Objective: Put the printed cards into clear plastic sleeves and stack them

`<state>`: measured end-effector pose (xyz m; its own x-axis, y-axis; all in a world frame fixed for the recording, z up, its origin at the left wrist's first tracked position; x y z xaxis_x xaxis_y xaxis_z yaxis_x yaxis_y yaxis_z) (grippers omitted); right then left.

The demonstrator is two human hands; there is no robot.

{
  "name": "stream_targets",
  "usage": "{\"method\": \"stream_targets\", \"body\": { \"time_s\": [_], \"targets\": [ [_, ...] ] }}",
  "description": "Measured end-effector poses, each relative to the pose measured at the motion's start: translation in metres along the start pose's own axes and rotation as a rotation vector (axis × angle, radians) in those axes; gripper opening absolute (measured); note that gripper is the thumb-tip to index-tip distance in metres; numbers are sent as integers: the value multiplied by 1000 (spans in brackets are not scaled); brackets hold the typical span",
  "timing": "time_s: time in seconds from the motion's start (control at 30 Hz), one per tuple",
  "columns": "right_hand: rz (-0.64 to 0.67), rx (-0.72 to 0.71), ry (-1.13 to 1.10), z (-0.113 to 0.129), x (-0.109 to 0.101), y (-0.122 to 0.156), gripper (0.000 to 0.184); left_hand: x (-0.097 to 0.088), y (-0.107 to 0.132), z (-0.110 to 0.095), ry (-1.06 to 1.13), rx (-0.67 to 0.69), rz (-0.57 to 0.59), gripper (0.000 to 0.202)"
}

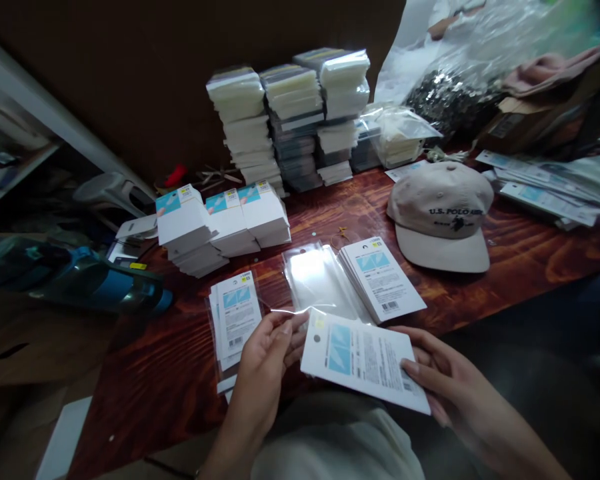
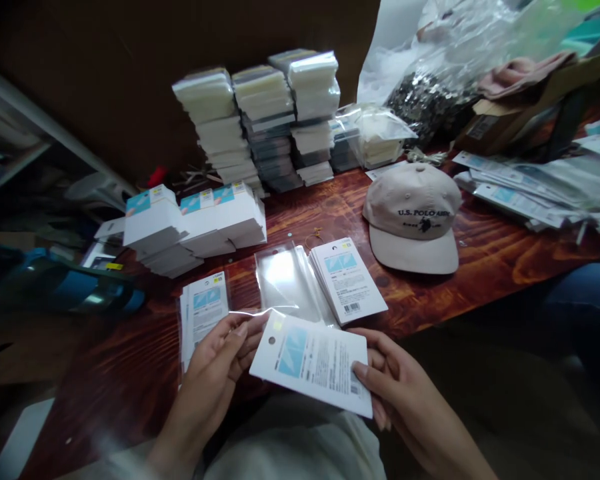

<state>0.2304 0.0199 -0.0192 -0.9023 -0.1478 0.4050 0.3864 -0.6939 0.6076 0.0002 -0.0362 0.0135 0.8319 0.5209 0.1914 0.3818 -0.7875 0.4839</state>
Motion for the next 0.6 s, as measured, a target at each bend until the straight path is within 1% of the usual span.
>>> {"method": "stream_targets", "body": {
  "time_s": [0.1,0.17,0.23,0.3,0.37,0.47,0.53,0.6],
  "targets": [
    [-26,-111,-19,-1,13,-2,44,1,10,2,66,8,-67,22],
    [-39,-180,-25,-3,24,-2,46,2,15,5,97,16,-83,29],
    [-42,-232,-25,-6,34,-1,48,3,18,7,124,16,-46,34],
    [-35,-273,-18,-9,44,1,50,1,18,6,173,20,-15,34],
    [-24,-292,-12,-12,53,4,54,-4,16,1,243,46,-71,33],
    [7,-301,-43,-14,62,10,61,-17,10,-9,323,112,-225,33],
    [67,-300,-56,-16,68,12,55,-24,8,-14,349,150,-268,34],
    [131,-272,-22,-18,74,14,41,-29,8,-15,361,169,-279,36]
  ]
}}
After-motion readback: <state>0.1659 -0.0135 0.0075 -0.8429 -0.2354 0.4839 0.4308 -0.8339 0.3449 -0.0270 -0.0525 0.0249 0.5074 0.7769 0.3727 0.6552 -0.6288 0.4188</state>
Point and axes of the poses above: each hand's wrist, its own y-axis away from the middle knuckle, its own x-axis out of the palm, z = x × y, the point moved 2 cm from there along -y, towards the middle knuckle, and after that the axes turned 4 degrees about -y, right-handed, at the moved point
